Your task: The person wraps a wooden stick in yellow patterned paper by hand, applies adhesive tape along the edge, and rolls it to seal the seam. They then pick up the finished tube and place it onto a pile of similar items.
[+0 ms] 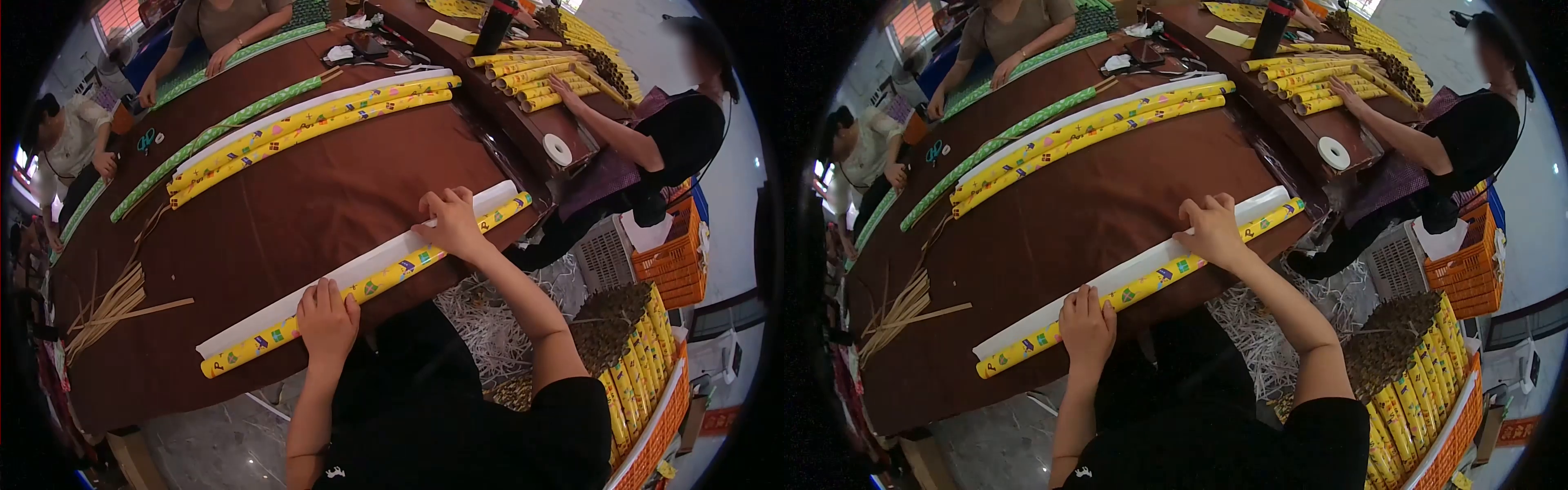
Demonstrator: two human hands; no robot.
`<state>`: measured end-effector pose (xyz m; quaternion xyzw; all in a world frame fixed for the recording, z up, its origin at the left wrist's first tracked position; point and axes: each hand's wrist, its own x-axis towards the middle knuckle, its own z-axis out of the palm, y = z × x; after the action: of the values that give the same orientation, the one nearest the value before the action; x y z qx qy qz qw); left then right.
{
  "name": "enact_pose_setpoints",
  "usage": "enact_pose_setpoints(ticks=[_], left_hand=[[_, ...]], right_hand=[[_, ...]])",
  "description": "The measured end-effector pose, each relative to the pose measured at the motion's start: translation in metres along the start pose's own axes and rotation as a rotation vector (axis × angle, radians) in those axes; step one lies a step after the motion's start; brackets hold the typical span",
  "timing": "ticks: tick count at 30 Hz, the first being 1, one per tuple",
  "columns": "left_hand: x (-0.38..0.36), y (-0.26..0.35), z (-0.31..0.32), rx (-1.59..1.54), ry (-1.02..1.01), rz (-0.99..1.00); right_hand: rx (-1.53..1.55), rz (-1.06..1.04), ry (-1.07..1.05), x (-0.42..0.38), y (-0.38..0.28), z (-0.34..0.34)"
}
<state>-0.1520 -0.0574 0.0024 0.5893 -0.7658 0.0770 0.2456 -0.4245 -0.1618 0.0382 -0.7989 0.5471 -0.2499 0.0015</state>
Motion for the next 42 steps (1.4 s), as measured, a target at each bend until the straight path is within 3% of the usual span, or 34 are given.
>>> enact_pose_setpoints(ticks=[16, 27, 42], left_hand=[[-0.001, 0.003, -0.009, 0.016, 0.090, 0.048], [0.001, -0.004, -0.031, -0.205, -0.091, 0.104], [-0.020, -0.031, -0.035, -0.117, -0.029, 0.198]], right_hand=[[0.010, -0.023, 0.040, -0.004, -0.001, 0.005], [0.043, 0.032, 0.120, -0.012, -0.002, 0.007], [0.090, 0.034, 0.160, -0.018, -0.031, 0.013]])
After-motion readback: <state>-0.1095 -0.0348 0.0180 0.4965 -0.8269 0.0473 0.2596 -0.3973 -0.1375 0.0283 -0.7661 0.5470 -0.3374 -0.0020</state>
